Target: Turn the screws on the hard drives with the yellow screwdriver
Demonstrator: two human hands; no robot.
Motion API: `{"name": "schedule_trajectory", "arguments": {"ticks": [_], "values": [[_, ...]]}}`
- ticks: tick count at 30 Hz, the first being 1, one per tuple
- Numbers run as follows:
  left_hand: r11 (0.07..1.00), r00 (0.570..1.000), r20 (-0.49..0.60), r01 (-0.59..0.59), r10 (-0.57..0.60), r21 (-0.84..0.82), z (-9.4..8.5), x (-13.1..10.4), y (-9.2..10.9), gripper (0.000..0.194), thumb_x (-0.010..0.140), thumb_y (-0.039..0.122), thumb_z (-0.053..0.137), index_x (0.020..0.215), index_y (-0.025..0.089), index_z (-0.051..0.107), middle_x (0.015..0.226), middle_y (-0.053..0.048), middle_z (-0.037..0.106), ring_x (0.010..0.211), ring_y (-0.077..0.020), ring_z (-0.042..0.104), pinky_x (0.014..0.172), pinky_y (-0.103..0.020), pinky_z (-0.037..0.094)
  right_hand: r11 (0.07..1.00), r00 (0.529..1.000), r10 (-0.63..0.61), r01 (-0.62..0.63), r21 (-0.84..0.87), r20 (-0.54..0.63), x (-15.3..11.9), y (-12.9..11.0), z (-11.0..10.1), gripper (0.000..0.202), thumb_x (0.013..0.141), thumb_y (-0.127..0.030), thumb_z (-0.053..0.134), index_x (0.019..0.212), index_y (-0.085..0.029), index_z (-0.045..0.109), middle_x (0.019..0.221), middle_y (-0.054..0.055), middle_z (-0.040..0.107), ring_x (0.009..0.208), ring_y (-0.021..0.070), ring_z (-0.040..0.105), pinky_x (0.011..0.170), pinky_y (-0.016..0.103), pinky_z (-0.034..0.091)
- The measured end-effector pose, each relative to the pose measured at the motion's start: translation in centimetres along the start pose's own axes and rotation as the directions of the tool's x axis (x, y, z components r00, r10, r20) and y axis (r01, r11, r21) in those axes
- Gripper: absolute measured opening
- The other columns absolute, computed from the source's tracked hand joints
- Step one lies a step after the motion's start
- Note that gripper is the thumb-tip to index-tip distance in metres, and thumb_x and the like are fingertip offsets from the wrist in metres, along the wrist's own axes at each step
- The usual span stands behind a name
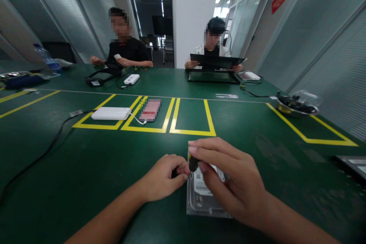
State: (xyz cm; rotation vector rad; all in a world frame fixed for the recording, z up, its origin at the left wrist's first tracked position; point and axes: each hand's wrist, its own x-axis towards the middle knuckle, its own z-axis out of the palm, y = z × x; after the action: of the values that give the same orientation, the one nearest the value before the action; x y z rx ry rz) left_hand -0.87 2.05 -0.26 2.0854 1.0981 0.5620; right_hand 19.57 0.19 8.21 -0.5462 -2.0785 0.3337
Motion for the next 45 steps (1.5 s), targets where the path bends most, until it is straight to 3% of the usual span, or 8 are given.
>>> {"name": "schedule_trajectory", "arguments": {"ticks": [5,11,15,21,30,38,45], "values": [[1.000,1.000,0.018,0.012,-0.012,0.004,-0.21,-0.01,0.30,0.016,0.087,0.024,0.058,0.100,0.019,0.066,0.089,-0.002,0.068,0.086,-0.0198,0.061,0.086,-0.033,0.047,1.000,0.999,0.025,-0.026,-0.016,-0.048,-0.10,-0.05,0.15,0.026,0.087,-0.012,0.062,0.113,-0.016,0.064,0.102,0.008,0.062,0.093,0.0156,0.061,0.076,0.029,0.057],[1.000,1.000,0.022,0.013,-0.013,0.007,-0.37,0.02,0.38,0.013,0.087,0.025,0.057,0.095,0.019,0.067,0.091,-0.002,0.069,0.086,-0.0199,0.062,0.082,-0.032,0.047,1.000,1.000,0.003,-0.003,-0.002,-0.006,-0.06,-0.12,-0.02,0.033,0.088,-0.004,0.054,0.119,-0.013,0.062,0.119,0.011,0.061,0.109,0.0167,0.059,0.089,0.031,0.055],[1.000,1.000,0.010,-0.003,0.003,0.027,-0.34,0.00,0.43,0.011,0.087,0.024,0.057,0.089,0.018,0.067,0.092,-0.002,0.069,0.086,-0.0195,0.062,0.079,-0.031,0.045,0.999,0.997,0.041,-0.042,-0.010,-0.064,0.17,-0.11,0.05,0.021,0.087,-0.010,0.062,0.107,-0.015,0.065,0.101,0.007,0.062,0.093,0.0146,0.061,0.076,0.028,0.056],[1.000,1.000,-0.005,-0.002,0.002,0.020,-0.27,-0.08,0.37,0.011,0.089,0.025,0.057,0.092,0.018,0.065,0.092,-0.001,0.069,0.084,-0.0184,0.062,0.078,-0.032,0.043,0.999,0.998,0.045,-0.045,0.006,-0.041,0.07,0.15,0.18,0.027,0.087,-0.005,0.058,0.112,-0.011,0.065,0.112,0.009,0.062,0.104,0.0139,0.060,0.088,0.026,0.054],[0.999,1.000,-0.017,0.007,-0.006,0.044,-0.07,-0.18,-0.01,0.016,0.089,0.027,0.057,0.099,0.019,0.066,0.104,-0.003,0.069,0.092,-0.0211,0.062,0.082,-0.034,0.043,0.999,0.998,0.049,-0.049,0.005,-0.045,-0.34,0.14,0.22,0.026,0.088,-0.007,0.061,0.113,-0.011,0.065,0.111,0.009,0.061,0.103,0.0123,0.059,0.087,0.023,0.053],[0.999,1.000,-0.008,-0.002,0.003,0.053,-0.06,-0.15,-0.09,0.014,0.089,0.027,0.058,0.097,0.019,0.066,0.102,-0.003,0.070,0.092,-0.0213,0.062,0.082,-0.034,0.043,0.998,0.997,0.057,-0.058,-0.014,-0.058,-0.38,0.19,0.31,0.027,0.088,-0.006,0.059,0.114,-0.011,0.066,0.108,0.008,0.059,0.097,0.0124,0.060,0.081,0.024,0.053],[1.000,1.000,-0.012,-0.007,0.007,0.024,-0.12,-0.17,0.01,0.018,0.090,0.027,0.058,0.103,0.019,0.066,0.110,-0.004,0.069,0.098,-0.0224,0.062,0.086,-0.035,0.044,0.999,0.998,0.041,-0.041,-0.002,-0.038,-0.51,0.23,0.27,0.030,0.087,-0.005,0.059,0.117,-0.010,0.064,0.119,0.010,0.060,0.111,0.0133,0.058,0.094,0.024,0.051]]}}
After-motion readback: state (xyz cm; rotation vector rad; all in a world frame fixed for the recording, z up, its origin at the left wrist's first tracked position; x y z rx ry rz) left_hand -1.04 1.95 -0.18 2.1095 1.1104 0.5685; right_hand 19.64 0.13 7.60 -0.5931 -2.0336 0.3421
